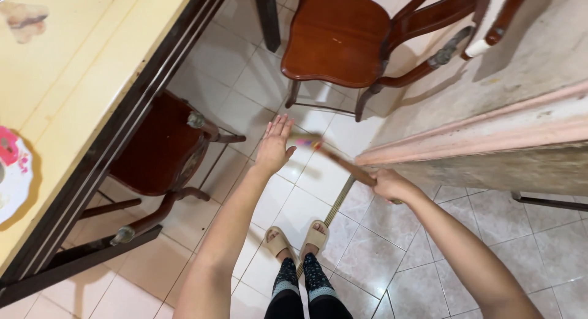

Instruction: The person sweeps the tiled floor using a handheld broom, cleaning around and under furniture including chairs and a table, and moving objects such as a fan and a small mat to sweep beneath them.

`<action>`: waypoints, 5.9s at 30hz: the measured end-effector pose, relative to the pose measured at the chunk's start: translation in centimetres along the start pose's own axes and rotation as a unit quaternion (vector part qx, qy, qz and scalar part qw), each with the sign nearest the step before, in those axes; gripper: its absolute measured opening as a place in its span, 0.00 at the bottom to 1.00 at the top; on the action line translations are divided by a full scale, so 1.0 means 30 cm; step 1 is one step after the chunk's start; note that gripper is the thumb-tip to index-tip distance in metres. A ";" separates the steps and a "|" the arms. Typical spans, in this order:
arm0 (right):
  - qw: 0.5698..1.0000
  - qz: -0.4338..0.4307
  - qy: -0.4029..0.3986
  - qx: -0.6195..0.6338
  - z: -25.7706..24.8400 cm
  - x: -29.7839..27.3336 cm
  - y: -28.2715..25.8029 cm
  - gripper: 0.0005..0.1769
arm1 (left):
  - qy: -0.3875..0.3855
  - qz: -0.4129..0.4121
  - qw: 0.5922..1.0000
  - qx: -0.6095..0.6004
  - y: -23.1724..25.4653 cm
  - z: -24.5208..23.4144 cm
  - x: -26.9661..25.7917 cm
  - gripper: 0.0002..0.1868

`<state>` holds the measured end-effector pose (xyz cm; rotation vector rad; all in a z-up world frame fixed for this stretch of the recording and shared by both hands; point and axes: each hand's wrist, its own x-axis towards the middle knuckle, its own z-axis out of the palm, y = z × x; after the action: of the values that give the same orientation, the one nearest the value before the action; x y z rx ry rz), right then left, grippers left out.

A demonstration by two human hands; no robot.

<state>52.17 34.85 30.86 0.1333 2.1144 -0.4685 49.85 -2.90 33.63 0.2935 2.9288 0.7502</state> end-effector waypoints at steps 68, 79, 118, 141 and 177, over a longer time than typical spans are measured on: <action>0.990 -0.079 -0.108 -0.047 -0.436 1.296 -1.335 0.21 | 0.201 -0.343 0.916 -0.046 -0.626 -0.212 0.520 0.39; 0.967 -0.069 -0.098 -0.225 -0.872 0.726 -1.338 0.22 | 0.195 -0.249 0.947 -0.057 -0.475 -0.257 0.326 0.38; 0.952 -0.015 -0.299 -0.069 -0.293 0.670 -0.957 0.15 | 0.054 -0.210 0.976 -0.034 -0.241 -0.111 0.042 0.48; 0.548 -0.131 0.548 0.618 -0.809 0.709 0.069 0.47 | 0.013 -0.129 0.948 -0.291 0.500 -0.051 0.871 0.26; 0.528 -0.294 0.280 0.746 -0.426 0.418 -0.210 0.11 | -0.014 0.136 0.966 -0.220 0.695 -0.252 0.872 0.49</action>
<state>33.42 32.84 28.53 0.5898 1.5326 -2.8899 26.53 17.03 48.97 0.6584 2.6224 1.3884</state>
